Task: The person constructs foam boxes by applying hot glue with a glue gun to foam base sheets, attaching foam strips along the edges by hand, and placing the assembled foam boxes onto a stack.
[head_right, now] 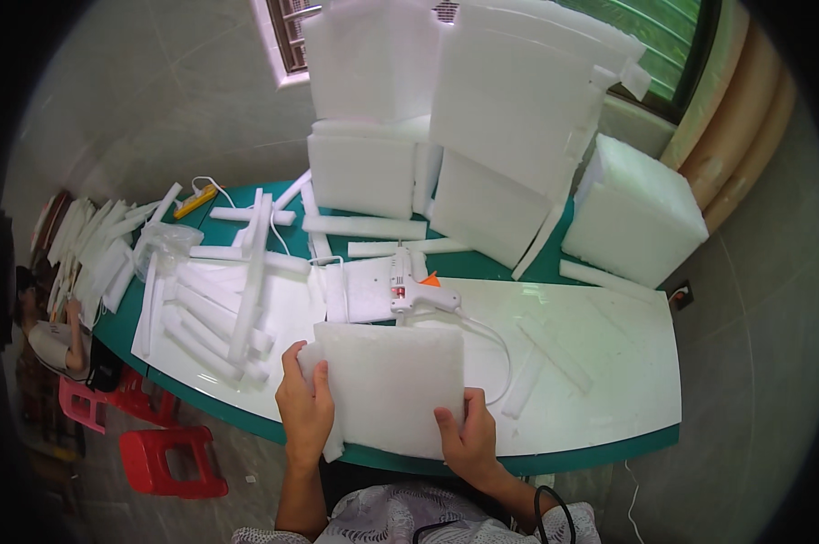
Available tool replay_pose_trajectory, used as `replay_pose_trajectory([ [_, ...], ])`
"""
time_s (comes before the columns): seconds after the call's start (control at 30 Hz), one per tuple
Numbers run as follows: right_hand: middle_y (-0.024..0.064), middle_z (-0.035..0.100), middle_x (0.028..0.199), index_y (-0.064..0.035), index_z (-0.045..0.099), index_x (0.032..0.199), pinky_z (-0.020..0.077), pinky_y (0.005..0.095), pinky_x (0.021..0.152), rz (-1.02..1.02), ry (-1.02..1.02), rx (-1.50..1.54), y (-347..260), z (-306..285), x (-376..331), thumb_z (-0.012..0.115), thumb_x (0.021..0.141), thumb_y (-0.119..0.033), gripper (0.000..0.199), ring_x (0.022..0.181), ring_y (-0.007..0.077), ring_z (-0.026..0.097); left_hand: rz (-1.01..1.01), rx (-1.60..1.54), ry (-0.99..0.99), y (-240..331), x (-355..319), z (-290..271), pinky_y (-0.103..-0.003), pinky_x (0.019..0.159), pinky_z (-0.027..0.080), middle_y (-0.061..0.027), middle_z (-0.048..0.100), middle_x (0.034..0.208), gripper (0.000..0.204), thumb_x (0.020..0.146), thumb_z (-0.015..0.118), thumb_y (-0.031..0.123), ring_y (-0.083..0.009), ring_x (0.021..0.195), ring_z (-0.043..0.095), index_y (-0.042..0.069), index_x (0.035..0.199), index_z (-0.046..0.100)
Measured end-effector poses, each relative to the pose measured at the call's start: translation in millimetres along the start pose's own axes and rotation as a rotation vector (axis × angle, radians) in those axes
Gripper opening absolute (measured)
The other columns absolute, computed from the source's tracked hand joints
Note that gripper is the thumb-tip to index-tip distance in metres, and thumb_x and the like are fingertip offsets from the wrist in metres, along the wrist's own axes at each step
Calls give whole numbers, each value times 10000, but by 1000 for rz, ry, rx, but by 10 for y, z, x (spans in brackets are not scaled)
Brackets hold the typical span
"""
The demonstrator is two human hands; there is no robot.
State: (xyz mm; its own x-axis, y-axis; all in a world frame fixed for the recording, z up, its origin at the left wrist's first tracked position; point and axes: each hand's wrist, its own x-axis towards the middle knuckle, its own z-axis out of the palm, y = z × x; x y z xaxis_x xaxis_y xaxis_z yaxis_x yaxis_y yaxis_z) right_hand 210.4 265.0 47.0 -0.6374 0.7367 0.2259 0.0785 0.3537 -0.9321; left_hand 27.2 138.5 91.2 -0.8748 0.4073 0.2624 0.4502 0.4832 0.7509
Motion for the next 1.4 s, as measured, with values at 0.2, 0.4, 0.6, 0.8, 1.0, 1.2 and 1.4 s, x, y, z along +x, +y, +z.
replay_pose_trajectory([
  [0.2,140,643,824,32,482,1071,490,317,648,97,-18,59,-29,-53,-72,623,977,-264,340,704,183,611,-32,-242,1,-142,2,-139,-353,678,504,-200,657,830,299,925,605,22,-265,755,667,-21,1201,499],
  [0.4,144,614,944,64,477,1155,491,317,760,92,260,111,62,-315,-45,542,1015,-291,387,860,167,587,-56,-99,583,-879,210,-689,-328,871,468,-174,582,1083,299,994,560,101,-201,962,556,-51,1230,458],
  [0.6,123,577,1167,23,432,1328,443,277,910,188,348,182,218,-839,-81,465,1057,-264,397,1034,148,546,11,-169,610,-905,92,-1000,-321,878,465,-164,563,1138,317,1021,526,127,-198,982,542,-23,1282,429],
  [0.8,84,632,1018,44,529,1223,463,273,829,373,-58,137,196,-676,-46,503,1037,-254,352,935,96,550,-243,-683,57,-924,-182,-593,-292,841,458,-131,559,1087,337,1005,528,104,-173,944,555,4,1311,426],
  [1.0,147,626,1086,19,498,1311,470,309,872,162,-272,136,33,-8,195,518,1022,-197,362,978,190,597,-149,-611,-47,-1063,-347,-410,-298,968,403,-105,558,1173,436,1000,531,104,-170,1070,538,13,1396,372],
  [1.2,221,560,1292,7,460,1390,426,353,1008,-2,-168,60,-60,212,245,543,996,-157,434,1187,314,553,-221,-676,-99,-1034,-306,-432,-287,713,504,-115,589,1025,346,1004,507,101,-166,772,605,39,1329,404],
  [1.4,170,640,1211,-17,618,1223,454,399,1000,-144,-8,-308,78,-280,291,640,916,-107,320,1153,350,585,-255,-640,-151,-1067,-429,-331,-281,634,499,-100,604,941,319,996,512,86,-149,693,589,59,1301,420],
])
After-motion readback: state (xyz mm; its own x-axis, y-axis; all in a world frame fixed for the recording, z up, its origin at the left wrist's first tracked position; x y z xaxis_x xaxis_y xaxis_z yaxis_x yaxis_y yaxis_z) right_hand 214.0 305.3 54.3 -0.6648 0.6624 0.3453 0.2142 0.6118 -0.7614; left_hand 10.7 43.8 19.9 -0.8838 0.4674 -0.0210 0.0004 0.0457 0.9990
